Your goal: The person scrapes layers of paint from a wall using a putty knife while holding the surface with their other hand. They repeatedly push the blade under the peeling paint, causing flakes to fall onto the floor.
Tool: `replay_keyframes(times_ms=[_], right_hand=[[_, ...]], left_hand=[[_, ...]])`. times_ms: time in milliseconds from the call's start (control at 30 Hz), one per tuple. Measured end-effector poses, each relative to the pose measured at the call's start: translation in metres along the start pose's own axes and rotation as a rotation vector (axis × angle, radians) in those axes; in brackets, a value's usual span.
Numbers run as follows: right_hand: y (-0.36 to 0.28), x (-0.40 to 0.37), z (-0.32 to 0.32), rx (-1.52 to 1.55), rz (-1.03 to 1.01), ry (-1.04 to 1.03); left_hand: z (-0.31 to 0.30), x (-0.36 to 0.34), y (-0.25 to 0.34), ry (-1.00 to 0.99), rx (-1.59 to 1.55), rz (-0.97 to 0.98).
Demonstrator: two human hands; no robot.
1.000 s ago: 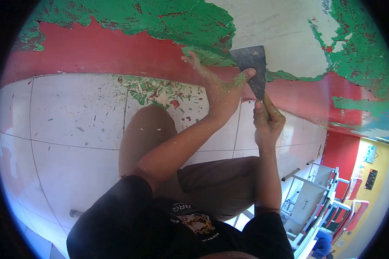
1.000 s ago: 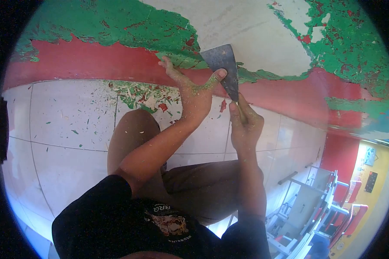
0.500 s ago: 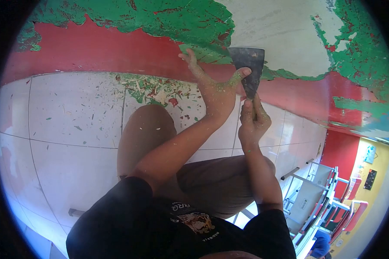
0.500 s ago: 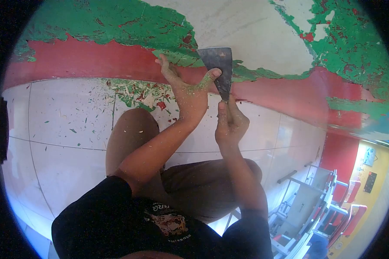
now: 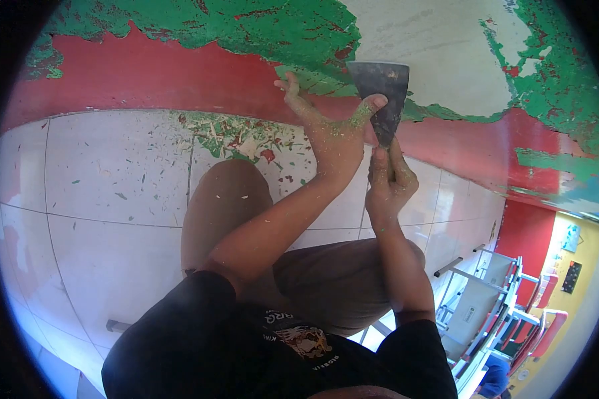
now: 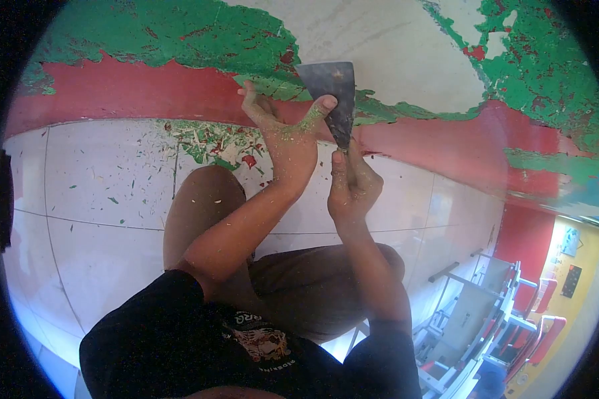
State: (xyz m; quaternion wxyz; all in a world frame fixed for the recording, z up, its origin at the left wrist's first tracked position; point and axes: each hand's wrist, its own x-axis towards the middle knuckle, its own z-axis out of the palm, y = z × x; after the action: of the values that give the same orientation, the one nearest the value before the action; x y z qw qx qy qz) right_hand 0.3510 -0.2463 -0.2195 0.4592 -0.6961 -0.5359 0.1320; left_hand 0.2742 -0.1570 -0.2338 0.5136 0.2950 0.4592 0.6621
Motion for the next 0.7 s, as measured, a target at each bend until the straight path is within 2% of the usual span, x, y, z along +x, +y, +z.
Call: replay_keyframes(times_ms=[67, 133, 300, 400, 433, 700], right_hand=[[-0.007, 0.004, 0.007, -0.012, -0.063, 0.013], [-0.015, 0.007, 0.008, 0.014, -0.042, 0.013], [-0.021, 0.01, -0.021, 0.09, 0.08, -0.004], [-0.014, 0.019, -0.051, -0.104, 0.119, -0.129], [-0.009, 0.018, -0.047, -0.084, 0.074, -0.101], [-0.013, 0.015, -0.047, -0.164, 0.078, -0.092]], left_hand=[[-0.001, 0.003, 0.009, 0.003, -0.049, -0.029], [-0.003, 0.008, 0.02, -0.026, -0.19, -0.131], [0.002, 0.002, 0.004, -0.044, -0.022, -0.025], [0.001, -0.001, -0.002, -0.055, 0.113, 0.016], [0.002, -0.002, -0.003, -0.066, 0.153, 0.01], [0.0, 0.0, 0.0, -0.08, 0.059, -0.017]])
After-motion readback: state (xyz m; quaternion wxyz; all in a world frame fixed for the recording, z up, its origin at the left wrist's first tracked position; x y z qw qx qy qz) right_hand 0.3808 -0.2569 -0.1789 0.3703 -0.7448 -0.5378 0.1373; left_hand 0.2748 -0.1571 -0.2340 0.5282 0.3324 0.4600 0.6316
